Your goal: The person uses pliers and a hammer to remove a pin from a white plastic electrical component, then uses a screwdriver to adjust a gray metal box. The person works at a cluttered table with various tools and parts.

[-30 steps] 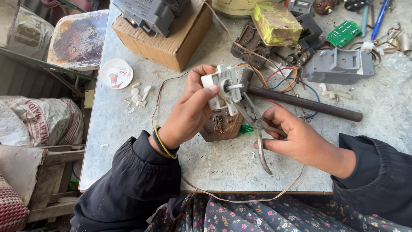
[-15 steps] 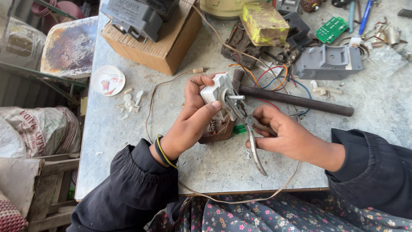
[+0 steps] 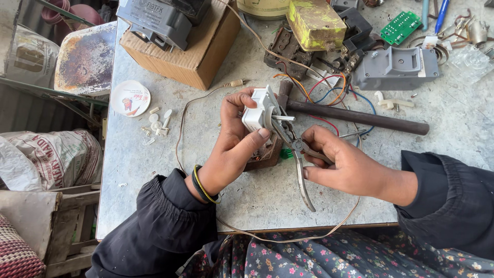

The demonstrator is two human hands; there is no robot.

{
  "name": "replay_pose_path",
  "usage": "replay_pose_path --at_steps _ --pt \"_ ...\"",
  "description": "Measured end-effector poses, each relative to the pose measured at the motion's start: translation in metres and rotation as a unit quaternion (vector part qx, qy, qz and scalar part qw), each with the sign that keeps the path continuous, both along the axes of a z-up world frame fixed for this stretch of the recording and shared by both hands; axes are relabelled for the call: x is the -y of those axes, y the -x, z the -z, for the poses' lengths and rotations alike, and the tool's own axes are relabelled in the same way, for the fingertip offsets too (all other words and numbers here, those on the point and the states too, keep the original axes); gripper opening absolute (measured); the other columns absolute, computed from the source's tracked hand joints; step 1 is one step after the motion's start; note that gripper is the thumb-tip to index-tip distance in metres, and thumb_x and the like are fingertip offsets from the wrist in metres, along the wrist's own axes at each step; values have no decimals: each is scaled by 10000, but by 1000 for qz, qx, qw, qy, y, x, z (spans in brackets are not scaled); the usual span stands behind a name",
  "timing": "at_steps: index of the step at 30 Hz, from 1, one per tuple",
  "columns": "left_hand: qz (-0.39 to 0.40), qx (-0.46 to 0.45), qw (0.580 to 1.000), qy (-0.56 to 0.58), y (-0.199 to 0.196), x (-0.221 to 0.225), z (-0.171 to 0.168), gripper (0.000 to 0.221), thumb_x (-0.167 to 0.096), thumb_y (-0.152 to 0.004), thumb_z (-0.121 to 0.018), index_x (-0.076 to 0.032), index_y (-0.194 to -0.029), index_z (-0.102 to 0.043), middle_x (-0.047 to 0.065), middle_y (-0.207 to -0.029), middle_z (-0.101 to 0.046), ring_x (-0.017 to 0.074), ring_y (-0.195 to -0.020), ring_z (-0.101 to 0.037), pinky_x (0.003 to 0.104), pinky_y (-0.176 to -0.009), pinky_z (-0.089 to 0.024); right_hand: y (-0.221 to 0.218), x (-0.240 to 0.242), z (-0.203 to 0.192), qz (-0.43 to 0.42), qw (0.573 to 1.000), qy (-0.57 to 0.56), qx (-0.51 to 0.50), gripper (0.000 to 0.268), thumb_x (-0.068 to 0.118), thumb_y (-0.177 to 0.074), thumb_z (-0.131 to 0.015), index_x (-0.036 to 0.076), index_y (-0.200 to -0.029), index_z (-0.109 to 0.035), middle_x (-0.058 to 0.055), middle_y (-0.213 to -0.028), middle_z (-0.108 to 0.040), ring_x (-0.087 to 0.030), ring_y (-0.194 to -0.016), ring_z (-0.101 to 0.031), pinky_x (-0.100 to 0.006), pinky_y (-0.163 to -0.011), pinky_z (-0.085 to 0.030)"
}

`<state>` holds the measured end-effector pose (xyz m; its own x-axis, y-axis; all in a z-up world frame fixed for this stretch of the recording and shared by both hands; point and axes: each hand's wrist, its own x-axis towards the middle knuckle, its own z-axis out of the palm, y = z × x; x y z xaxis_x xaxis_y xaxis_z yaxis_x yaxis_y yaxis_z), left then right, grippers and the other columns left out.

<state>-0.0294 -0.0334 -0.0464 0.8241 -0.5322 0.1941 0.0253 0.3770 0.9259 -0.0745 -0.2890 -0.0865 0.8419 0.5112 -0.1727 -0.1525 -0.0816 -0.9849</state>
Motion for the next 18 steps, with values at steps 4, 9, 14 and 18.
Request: replay_pose_path --at_steps 4,9,14,18 --pt "-25 87 995 -28 2 2 1 464 37 -1033 -579 -136 -1373 -314 102 -1556 -297 198 -1474 -361 360 -1254 -308 4 1 -3 -19 1000 13 -16 581 40 -872 -703 49 -1373 -407 -25 -1265 -505 -82 -1229 -500 -271 -1055 -447" --pt "-21 81 996 -8 5 1 1 468 34 -1011 -575 -136 -1364 -319 120 -1593 -313 214 -1490 -377 383 -1257 -330 7 4 -8 -28 998 29 -50 700 130 -874 -680 61 -1487 -349 -54 -1339 -504 -103 -1230 -503 -296 -1016 -476" --pt "-13 84 996 4 4 -1 -1 442 36 -1045 -568 -128 -1372 -321 130 -1545 -323 216 -1475 -379 373 -1259 -317 8 6 -16 -48 993 110 -12 825 353 -829 -789 36 -1466 -371 -95 -1285 -587 -121 -1184 -563 -316 -935 -542" --pt "-29 133 989 -48 5 1 -1 455 40 -1039 -564 -118 -1384 -314 143 -1544 -315 218 -1479 -352 401 -1296 -293 7 1 -26 -54 990 112 71 910 469 -714 -926 -5 -1304 -421 -170 -1234 -587 -169 -1203 -569 -334 -1049 -494"
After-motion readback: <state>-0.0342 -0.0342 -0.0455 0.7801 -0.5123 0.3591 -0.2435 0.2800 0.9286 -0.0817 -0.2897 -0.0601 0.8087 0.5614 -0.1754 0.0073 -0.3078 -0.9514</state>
